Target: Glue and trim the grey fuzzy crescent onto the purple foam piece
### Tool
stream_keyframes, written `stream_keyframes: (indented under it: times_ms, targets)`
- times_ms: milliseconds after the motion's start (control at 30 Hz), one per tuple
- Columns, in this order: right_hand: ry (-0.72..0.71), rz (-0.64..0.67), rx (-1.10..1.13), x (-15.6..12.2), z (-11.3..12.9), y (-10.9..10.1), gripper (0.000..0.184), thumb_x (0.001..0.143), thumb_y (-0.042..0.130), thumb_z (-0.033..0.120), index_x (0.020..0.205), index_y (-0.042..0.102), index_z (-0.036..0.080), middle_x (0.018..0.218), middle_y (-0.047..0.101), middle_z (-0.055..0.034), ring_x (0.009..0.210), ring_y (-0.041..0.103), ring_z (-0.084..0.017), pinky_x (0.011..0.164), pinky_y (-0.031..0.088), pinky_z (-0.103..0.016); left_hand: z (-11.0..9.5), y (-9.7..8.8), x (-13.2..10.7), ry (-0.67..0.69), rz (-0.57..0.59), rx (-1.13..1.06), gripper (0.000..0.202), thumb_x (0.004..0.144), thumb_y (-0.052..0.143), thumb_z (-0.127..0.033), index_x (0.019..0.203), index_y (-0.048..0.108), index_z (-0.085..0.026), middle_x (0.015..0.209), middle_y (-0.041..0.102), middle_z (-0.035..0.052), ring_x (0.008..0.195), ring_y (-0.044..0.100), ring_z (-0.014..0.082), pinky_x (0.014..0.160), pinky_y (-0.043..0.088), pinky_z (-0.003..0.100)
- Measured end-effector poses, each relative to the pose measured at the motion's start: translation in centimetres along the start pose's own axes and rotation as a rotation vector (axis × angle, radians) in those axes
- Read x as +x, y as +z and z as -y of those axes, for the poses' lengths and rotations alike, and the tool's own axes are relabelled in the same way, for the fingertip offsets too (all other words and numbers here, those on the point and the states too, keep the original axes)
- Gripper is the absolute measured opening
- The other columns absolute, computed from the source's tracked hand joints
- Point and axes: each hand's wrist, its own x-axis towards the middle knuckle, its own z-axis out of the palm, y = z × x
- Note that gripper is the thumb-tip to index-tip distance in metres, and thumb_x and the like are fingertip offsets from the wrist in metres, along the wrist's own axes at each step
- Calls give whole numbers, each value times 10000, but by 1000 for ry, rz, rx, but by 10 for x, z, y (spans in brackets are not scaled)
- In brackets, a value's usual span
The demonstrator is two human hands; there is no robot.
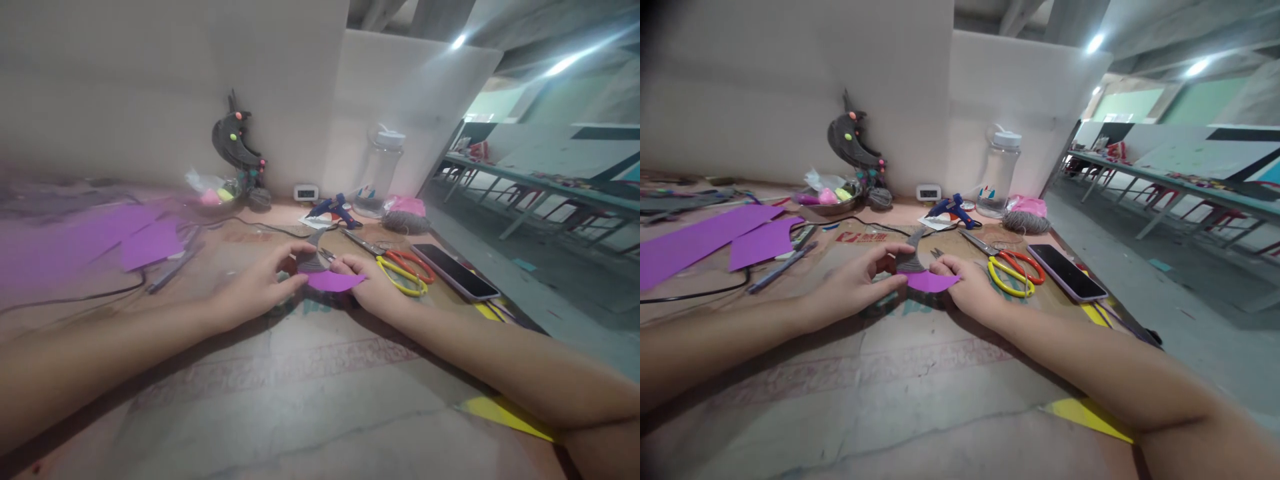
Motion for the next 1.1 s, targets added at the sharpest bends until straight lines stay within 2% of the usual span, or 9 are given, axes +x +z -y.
stream_keyframes:
  times_ms: [233, 500, 600, 700, 767, 800, 867, 967, 1100]
  targets:
    - [-79, -77, 51, -4, 3, 5, 361, 816, 614, 534, 725, 517, 198, 564, 461, 56, 479, 419, -88, 442, 326, -207, -27, -5, -6, -14, -36, 53, 385, 854, 571, -214, 1235, 513, -214, 1169, 607, 63, 910, 612, 179, 810, 504, 325]
    - [-122, -111, -242, 0, 3, 0, 310, 866, 558, 453, 741, 602, 173, 614, 510, 28, 525, 424, -88, 475, 318, -215, 4, 10, -17, -73, -93, -200, 396, 877, 545, -243, 1265, 470, -216, 1062, 616, 55, 864, 603, 175, 744, 501, 319]
    - [-141, -75, -238, -3, 6, -1, 222, 871, 525, 341, 928, 655, 171, 603, 515, 32, 502, 426, -90, 473, 343, -221, 4, 11, -15, -79, -144, -230, 389, 869, 561, -236, 1248, 474, -224, 1073, 608, 50, 862, 601, 169, 729, 494, 303]
    - [-156, -62, -66, -6, 9, -2, 313, 842, 465, 229, 1111, 621, 193, 807, 628, -5, 520, 480, -89, 507, 435, -246, 2, 10, -14, -79, -183, -236, 376, 865, 571, -230, 1228, 475, -236, 1095, 594, 44, 857, 598, 164, 708, 495, 292]
    - [-200, -69, 38, -7, 9, -2, 317, 827, 458, 223, 1106, 608, 214, 1021, 636, -34, 569, 521, -90, 529, 485, -264, 1, 9, -15, -77, -200, -228, 365, 869, 567, -226, 1222, 477, -239, 1091, 585, 40, 844, 594, 159, 689, 493, 285]
    - [-221, -74, 77, -7, 9, -2, 289, 840, 463, 253, 1095, 595, 225, 1033, 629, -32, 579, 529, -94, 527, 495, -268, 2, 9, -15, -72, -210, -221, 361, 871, 565, -221, 1221, 479, -239, 1100, 580, 41, 850, 595, 159, 693, 493, 285]
    - [-234, -88, 105, -7, 9, -2, 229, 875, 491, 364, 1061, 545, 241, 858, 615, -2, 561, 531, -108, 503, 495, -265, 3, 10, -15, -55, -230, -207, 361, 869, 566, -206, 1220, 483, -237, 1143, 565, 47, 875, 596, 159, 721, 498, 290]
    - [-187, -103, 11, -8, 9, -1, 293, 840, 595, 469, 989, 468, 250, 606, 531, 64, 484, 504, -113, 452, 455, -241, 4, 11, -16, -14, -243, -197, 370, 864, 571, -188, 1221, 483, -236, 1187, 549, 51, 880, 595, 151, 758, 507, 299]
    - [-133, -81, -143, -9, 11, 2, 303, 811, 656, 455, 927, 501, 222, 541, 548, 72, 443, 486, -97, 422, 403, -212, 2, 11, -17, 36, -233, -188, 406, 865, 570, -167, 1254, 473, -235, 1200, 541, 60, 873, 593, 142, 781, 505, 298]
